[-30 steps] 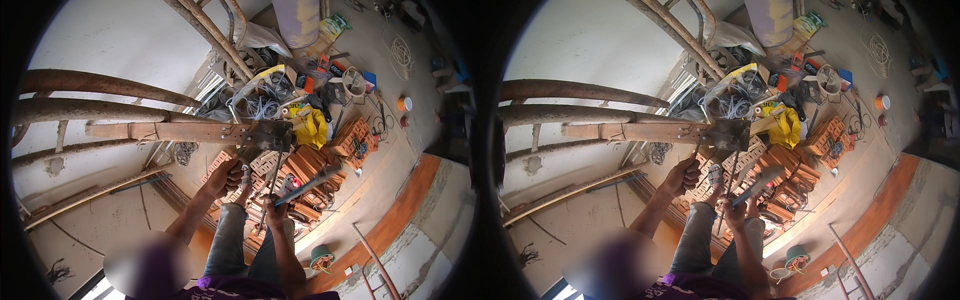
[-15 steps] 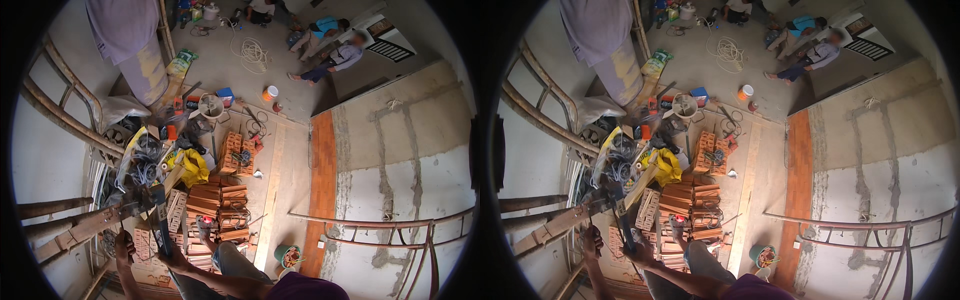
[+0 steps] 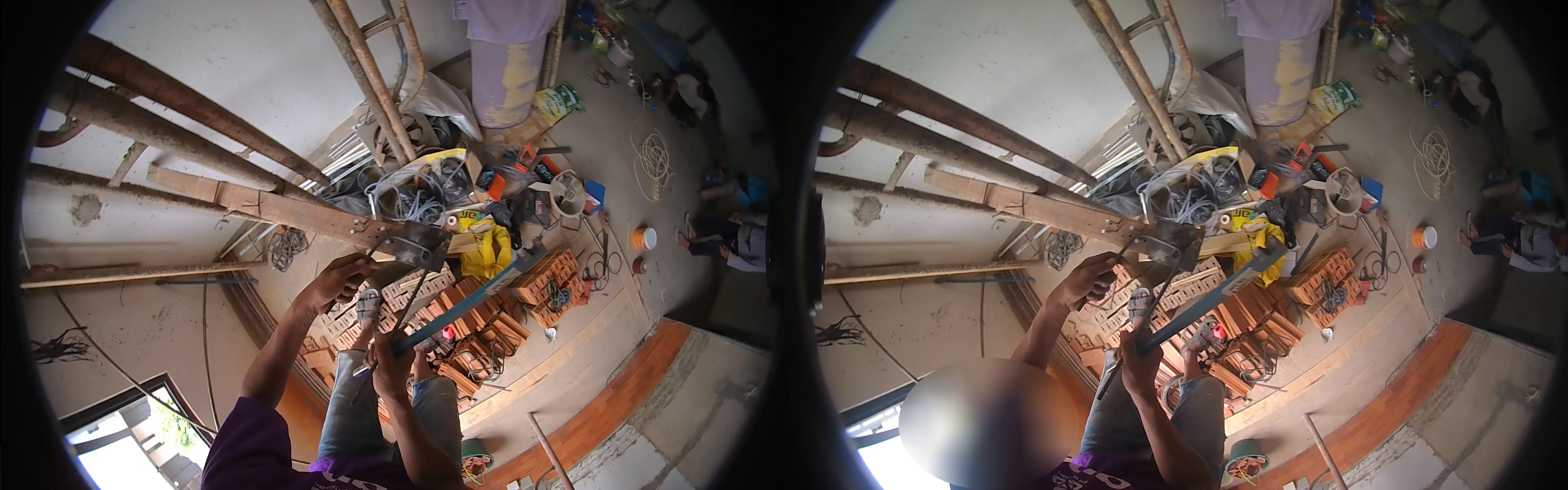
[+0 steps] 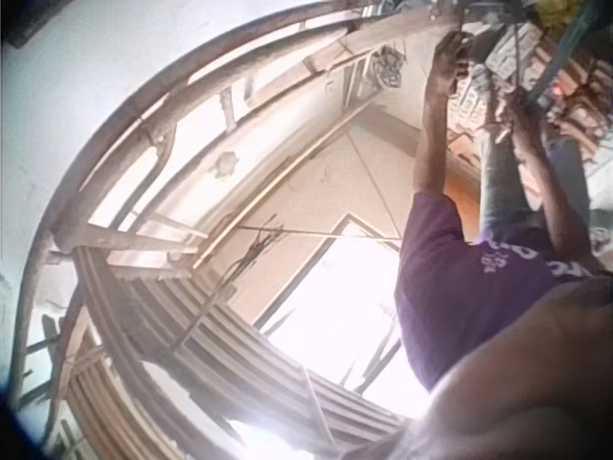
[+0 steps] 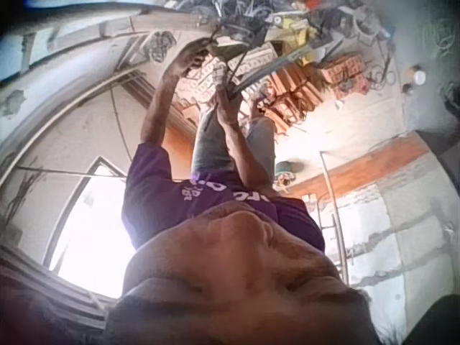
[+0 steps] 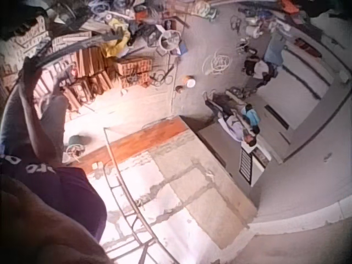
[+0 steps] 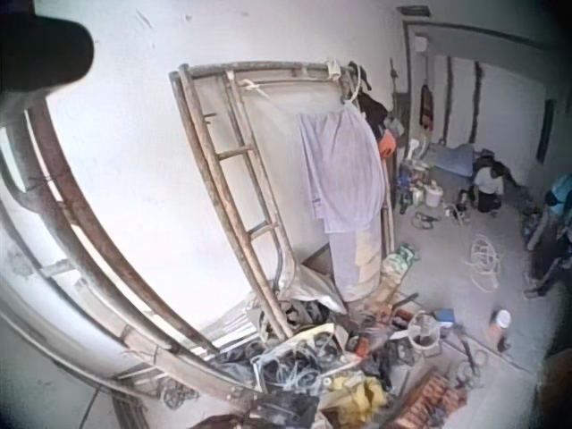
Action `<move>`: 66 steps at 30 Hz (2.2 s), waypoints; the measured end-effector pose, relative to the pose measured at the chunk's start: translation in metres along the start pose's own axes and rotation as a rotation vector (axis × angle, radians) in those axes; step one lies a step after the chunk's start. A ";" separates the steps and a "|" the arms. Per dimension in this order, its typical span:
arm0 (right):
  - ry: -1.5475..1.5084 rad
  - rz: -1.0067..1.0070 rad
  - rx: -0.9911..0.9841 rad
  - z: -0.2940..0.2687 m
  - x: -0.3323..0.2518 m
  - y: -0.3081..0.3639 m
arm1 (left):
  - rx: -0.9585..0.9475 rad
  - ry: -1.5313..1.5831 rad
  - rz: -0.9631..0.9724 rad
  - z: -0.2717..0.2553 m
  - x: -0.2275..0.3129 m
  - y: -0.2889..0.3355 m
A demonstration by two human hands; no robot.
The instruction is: The person uses a manual lever bender to bend a metal rod into a curved shape. They repeatedly position the rod in the tool, apply force to the lever, and adjust the rod's placement to achieve the desired curvature.
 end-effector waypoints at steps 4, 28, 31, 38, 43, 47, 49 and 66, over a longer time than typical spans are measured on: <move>0.075 -0.001 -0.035 -0.002 -0.001 0.004 | 0.032 0.042 0.002 -0.006 -0.008 0.010; 0.594 -0.255 0.030 -0.034 -0.024 0.015 | 0.162 -0.149 0.369 0.004 0.020 0.004; 0.444 -0.220 0.018 -0.029 -0.018 0.014 | 0.056 0.003 0.403 0.016 0.055 0.021; 0.331 0.028 -0.083 -0.047 -0.008 0.014 | 0.219 0.037 0.486 0.001 0.049 0.052; 0.314 0.204 -0.148 -0.057 0.007 0.021 | 0.423 0.074 0.573 -0.048 0.014 0.116; 0.060 0.466 -0.339 -0.045 0.056 0.017 | 0.567 -0.171 0.560 -0.068 -0.006 0.148; -0.053 0.488 -0.464 -0.023 0.068 0.014 | 0.596 -0.377 0.574 -0.072 -0.009 0.149; 0.100 0.374 -0.299 -0.045 0.065 0.001 | 0.461 0.780 0.496 -0.133 -0.051 0.147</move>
Point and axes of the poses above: each hand's wrist, its own y-axis away from the middle knuckle, its own z-axis out of the palm, x = y × z, the point moved 9 cm from there along -y, towards the middle knuckle, and after that the axes turned 9 degrees about z, right-handed, at the moved point
